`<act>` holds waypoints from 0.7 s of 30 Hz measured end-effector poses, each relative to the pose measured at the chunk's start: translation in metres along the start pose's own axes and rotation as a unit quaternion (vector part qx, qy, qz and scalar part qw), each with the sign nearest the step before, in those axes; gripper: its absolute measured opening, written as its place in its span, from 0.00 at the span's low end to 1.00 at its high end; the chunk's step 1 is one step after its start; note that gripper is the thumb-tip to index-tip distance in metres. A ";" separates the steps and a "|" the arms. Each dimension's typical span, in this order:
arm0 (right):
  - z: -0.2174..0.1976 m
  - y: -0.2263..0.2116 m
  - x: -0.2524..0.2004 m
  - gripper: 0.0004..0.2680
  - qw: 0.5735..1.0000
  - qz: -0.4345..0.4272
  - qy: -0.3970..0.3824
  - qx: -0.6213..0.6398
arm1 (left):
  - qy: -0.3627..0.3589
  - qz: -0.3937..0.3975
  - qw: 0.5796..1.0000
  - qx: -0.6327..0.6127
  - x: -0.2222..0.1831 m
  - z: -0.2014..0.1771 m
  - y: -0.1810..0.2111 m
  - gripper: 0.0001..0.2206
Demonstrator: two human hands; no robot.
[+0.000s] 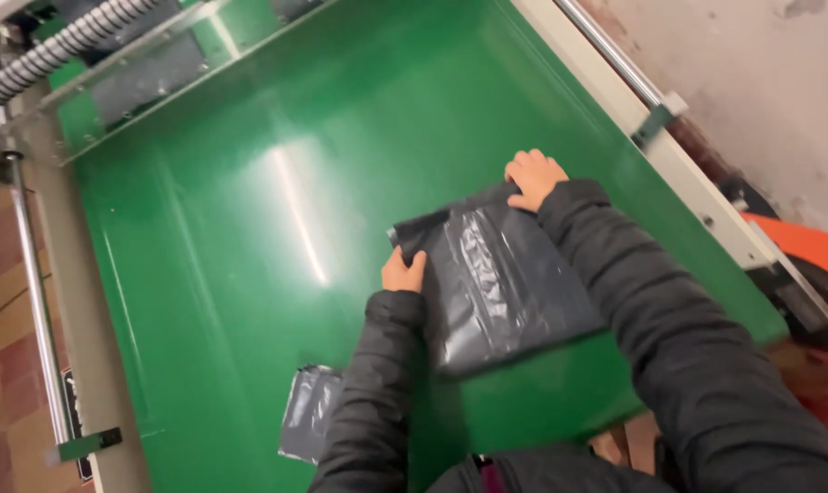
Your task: Fold black plastic bags and place them into a storage crate.
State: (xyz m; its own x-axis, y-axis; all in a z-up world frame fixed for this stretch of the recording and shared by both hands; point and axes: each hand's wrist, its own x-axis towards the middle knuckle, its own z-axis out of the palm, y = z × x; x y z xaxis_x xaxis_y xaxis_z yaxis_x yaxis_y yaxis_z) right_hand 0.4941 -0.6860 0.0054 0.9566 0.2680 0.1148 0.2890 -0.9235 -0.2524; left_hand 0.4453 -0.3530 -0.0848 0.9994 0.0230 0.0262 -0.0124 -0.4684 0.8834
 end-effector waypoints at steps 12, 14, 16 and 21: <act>0.018 -0.004 0.003 0.09 0.991 0.008 -0.094 -0.095 | -0.139 0.321 0.934 0.068 -0.083 0.006 0.117 0.25; -0.010 -0.028 -0.023 0.08 0.999 -0.004 -0.022 -0.048 | -0.187 0.177 0.962 -0.091 -0.086 0.073 0.044 0.25; -0.044 -0.055 -0.061 0.09 0.999 -0.013 0.052 -0.002 | -0.231 0.023 0.942 -0.243 -0.084 0.091 0.004 0.26; -0.061 -0.098 -0.192 0.09 0.977 -0.099 0.188 0.017 | -0.153 -0.411 0.631 -0.640 -0.096 -0.020 0.036 0.48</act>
State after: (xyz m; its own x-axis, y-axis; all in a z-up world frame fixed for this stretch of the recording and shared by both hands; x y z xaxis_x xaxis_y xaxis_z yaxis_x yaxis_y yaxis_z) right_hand 0.2795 -0.6641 0.0670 0.8018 0.3157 0.5074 0.4745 -0.8524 -0.2195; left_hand 0.3484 -0.3538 -0.0463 0.6418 -0.4697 -0.6061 0.6943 0.6915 0.1993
